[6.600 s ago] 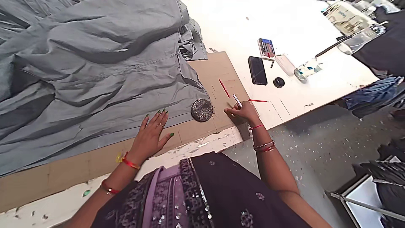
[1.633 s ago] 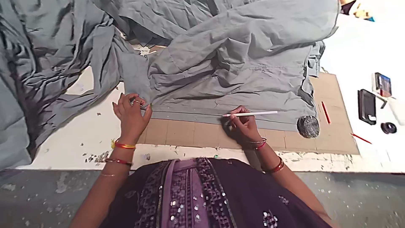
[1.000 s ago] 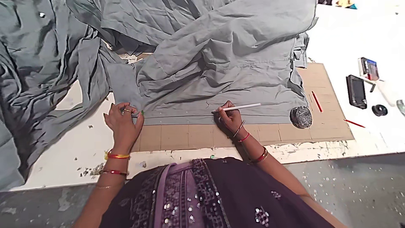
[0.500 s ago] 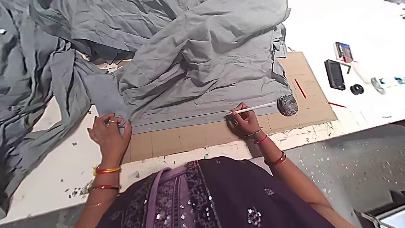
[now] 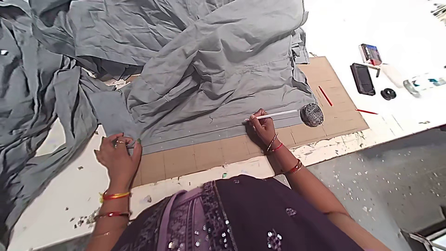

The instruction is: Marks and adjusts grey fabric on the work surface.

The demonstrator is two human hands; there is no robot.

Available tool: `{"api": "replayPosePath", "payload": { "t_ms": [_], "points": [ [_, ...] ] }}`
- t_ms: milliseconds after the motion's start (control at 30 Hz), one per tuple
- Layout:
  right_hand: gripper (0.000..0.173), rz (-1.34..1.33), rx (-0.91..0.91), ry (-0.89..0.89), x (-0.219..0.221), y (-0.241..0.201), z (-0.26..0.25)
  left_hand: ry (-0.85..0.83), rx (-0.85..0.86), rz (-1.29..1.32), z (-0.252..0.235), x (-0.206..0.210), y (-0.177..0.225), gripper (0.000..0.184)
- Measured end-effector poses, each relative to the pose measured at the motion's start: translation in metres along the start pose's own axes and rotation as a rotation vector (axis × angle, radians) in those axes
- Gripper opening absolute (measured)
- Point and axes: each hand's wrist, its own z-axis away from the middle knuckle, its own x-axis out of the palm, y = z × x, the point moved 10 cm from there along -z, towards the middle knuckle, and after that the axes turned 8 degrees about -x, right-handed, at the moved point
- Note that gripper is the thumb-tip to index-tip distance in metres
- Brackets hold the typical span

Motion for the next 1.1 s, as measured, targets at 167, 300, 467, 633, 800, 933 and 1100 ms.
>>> {"api": "replayPosePath", "payload": {
  "t_ms": [167,300,467,633,800,933,1100],
  "points": [
    [0.018,0.332,-0.132,-0.120,0.016,-0.010,-0.004,0.002,0.003,-0.004,0.001,-0.001,0.001,0.055],
    [0.024,0.241,0.003,0.087,0.003,-0.004,-0.004,0.005,0.002,-0.004,0.001,-0.002,0.002,0.054],
    [0.025,-0.338,0.239,0.421,-0.082,0.014,0.025,0.015,0.014,-0.011,0.001,-0.001,-0.001,0.056],
    [0.012,-0.078,0.092,0.112,-0.097,0.021,0.043,-0.014,0.012,-0.010,0.002,0.001,0.001,0.058],
    [0.006,0.140,0.012,0.047,-0.089,0.017,0.039,-0.012,0.008,-0.032,0.001,0.000,0.003,0.059],
    [0.029,0.428,-0.079,0.035,-0.083,0.006,0.030,-0.009,0.010,-0.030,0.001,-0.001,0.003,0.058],
    [0.019,0.226,0.022,0.144,-0.084,0.020,0.014,-0.005,0.017,-0.021,0.002,-0.001,0.005,0.058]
  ]
}}
